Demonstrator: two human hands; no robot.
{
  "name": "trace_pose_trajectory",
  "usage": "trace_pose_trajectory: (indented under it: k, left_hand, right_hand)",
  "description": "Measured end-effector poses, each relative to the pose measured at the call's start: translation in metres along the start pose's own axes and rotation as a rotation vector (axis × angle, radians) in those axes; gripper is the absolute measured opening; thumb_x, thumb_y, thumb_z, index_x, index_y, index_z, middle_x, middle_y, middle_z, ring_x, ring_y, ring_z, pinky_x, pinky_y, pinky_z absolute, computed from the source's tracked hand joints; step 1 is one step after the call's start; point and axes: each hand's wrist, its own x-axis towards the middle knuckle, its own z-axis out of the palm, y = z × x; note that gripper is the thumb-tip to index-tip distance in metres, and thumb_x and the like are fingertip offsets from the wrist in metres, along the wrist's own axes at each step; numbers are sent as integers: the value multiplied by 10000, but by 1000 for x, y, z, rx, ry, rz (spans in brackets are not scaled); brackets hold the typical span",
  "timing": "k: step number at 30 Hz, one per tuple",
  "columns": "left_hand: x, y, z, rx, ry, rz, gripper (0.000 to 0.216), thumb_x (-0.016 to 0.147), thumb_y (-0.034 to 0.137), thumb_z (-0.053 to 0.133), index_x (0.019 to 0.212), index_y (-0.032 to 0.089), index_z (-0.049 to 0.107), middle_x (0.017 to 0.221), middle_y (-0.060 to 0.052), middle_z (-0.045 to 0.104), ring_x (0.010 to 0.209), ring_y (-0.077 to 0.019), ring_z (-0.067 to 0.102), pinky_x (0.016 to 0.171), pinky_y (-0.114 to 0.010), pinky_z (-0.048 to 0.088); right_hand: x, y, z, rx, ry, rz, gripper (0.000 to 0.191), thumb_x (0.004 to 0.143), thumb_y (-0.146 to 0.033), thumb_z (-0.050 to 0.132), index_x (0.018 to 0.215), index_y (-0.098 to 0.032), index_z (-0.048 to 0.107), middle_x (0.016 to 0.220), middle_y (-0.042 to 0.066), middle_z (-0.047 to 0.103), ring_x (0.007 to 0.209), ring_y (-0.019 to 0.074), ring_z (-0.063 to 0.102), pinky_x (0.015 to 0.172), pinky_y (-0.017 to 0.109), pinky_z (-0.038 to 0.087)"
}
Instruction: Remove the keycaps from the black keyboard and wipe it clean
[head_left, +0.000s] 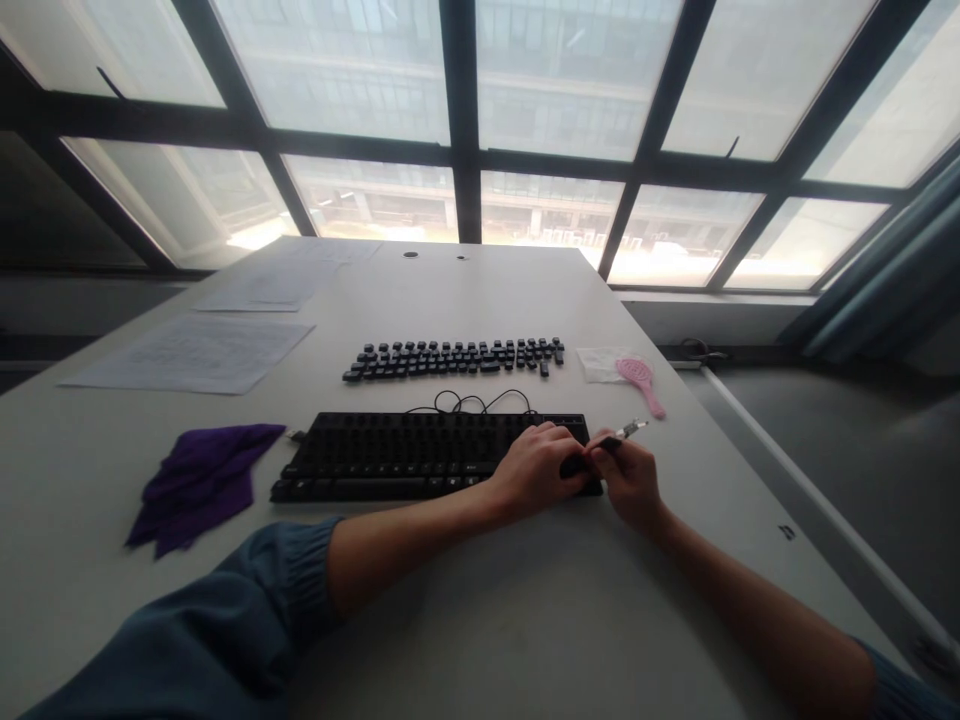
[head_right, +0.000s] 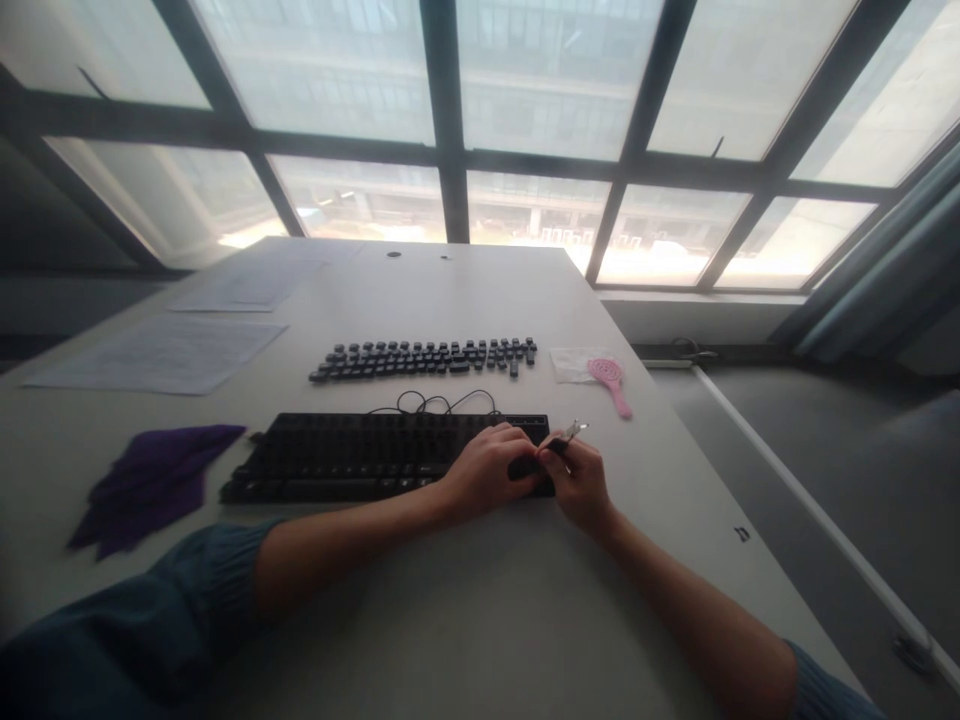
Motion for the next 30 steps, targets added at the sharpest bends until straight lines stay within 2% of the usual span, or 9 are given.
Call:
trace_pose_trajectory:
  k: [5, 7, 10, 13, 18, 22, 27, 30]
  left_hand:
    - [2, 2, -4, -61, 10, -8, 112, 829, 277, 717, 903, 196, 696, 888, -30, 700, 885, -201, 616, 830, -311, 470]
    - [2, 5, -5, -76, 35, -16, 159, 827, 275, 726, 955, 197, 673, 899, -27, 702, 897, -203, 617, 841, -313, 468]
    - [3, 8, -7, -92, 84, -31, 313, 819, 270, 749, 1096, 209, 616, 927, -14, 704, 916, -199, 620, 864, -318, 464]
    - [3, 8, -10, -53, 101, 9, 361, 839, 277, 748, 1156, 228, 582, 964, -11, 704, 952, -198, 617, 898, -325, 456]
    - [2, 4, -14, 87, 58, 88, 289, 878, 281, 709, 1144, 234, 605, 1022, -33, 703, 1006, -222, 594, 917, -349, 445]
    - [3, 2, -13, 153, 55, 125, 179, 928, 336, 640, 1065, 221, 651, 1029, -44, 694, 992, -215, 588, 899, -347, 439]
    - [2, 7, -14, 223, 31, 171, 180, 979, 339, 554, 1057, 247, 688, 1057, -52, 667, 996, -199, 570, 890, -343, 433]
    - [2, 9, -14, 209, 17, 174, 140, 964, 287, 575, 1021, 232, 691, 1104, -66, 643, 1055, -220, 554, 938, -370, 436]
  right_hand:
    - [6, -10, -2, -59, -28, -70, 214, 937, -314, 570, 786, -185, 650, 776, 43, 615, 693, 179, 566, 664, 310, 463]
    - [7, -13, -2, -91, -8, -73, 227, 937, -313, 574, 762, -183, 639, 766, 40, 606, 698, 179, 567, 668, 307, 463]
    - [8, -14, -1, -131, 70, 19, 265, 943, -355, 571, 760, -178, 646, 723, 34, 617, 662, 175, 566, 634, 296, 459]
    - [8, -13, 1, -78, 126, 145, 299, 942, -409, 574, 799, -168, 676, 696, 32, 660, 618, 170, 581, 587, 279, 462]
    - [8, -14, 4, 10, 123, 218, 324, 909, -437, 611, 789, -148, 692, 691, 40, 685, 612, 179, 608, 554, 270, 478]
    - [10, -15, 3, 44, 163, 252, 321, 898, -424, 621, 729, -154, 658, 642, 28, 657, 583, 173, 594, 538, 268, 477]
    - [9, -14, 3, -15, 158, 232, 333, 901, -420, 615, 690, -161, 625, 605, 15, 608, 557, 159, 550, 497, 254, 433]
    - [8, -15, 5, -41, 136, 214, 332, 908, -416, 605, 700, -159, 625, 601, 11, 589, 549, 149, 521, 485, 247, 411]
